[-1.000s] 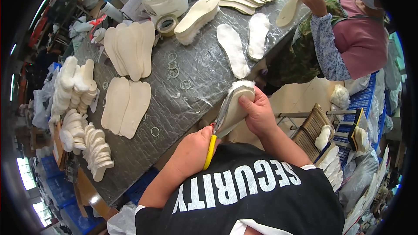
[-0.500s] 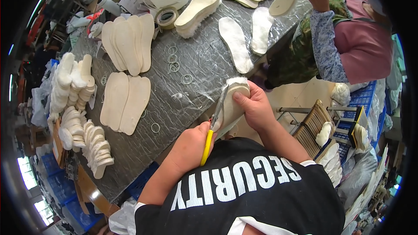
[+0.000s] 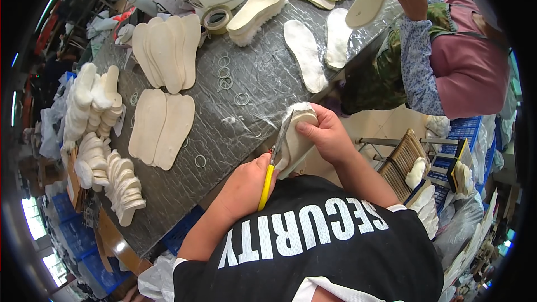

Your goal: Trim and organize shoe insoles at a manufacturing station.

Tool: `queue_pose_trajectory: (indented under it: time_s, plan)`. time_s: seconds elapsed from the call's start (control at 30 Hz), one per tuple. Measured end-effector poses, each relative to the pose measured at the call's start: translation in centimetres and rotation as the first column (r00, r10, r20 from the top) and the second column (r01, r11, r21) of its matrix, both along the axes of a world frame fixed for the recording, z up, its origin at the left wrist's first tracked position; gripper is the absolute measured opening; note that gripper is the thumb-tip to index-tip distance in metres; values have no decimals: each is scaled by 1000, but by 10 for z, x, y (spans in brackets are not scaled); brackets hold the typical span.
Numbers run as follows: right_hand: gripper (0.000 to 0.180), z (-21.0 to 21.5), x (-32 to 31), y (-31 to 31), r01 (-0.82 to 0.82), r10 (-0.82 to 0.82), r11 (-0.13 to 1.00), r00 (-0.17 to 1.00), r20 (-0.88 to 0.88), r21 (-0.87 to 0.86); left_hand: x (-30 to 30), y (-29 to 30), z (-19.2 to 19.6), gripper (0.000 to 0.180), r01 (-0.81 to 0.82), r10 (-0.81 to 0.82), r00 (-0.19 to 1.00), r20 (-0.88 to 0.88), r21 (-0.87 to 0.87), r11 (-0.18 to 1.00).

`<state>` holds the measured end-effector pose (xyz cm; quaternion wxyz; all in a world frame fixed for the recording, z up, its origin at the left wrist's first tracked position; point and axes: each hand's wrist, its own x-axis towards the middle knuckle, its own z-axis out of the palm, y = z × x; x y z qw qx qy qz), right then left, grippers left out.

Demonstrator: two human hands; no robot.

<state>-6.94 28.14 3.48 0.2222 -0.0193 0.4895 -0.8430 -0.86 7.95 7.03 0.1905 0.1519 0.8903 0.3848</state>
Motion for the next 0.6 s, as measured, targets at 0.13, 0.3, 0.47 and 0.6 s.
queue_pose_trajectory:
  time_s: [0.13,0.3,0.47,0.6]
  plan:
    - [24,2,-1,1,-15,14,1000,1000,9,15,0,-1,1,15,15,-15,1000,-11,5,1000]
    - [21,4,-3,0,-23,24,999,1000,-18,35,-1,-1,4,19,10,-10,998,63,-1,1000]
    - [19,-1,-1,-2,-60,65,993,997,-49,99,1,0,-9,26,-15,22,996,-89,69,997]
    - [18,-2,-2,-2,-80,84,993,996,-40,87,0,0,-8,23,-1,1,999,-42,-10,1000]
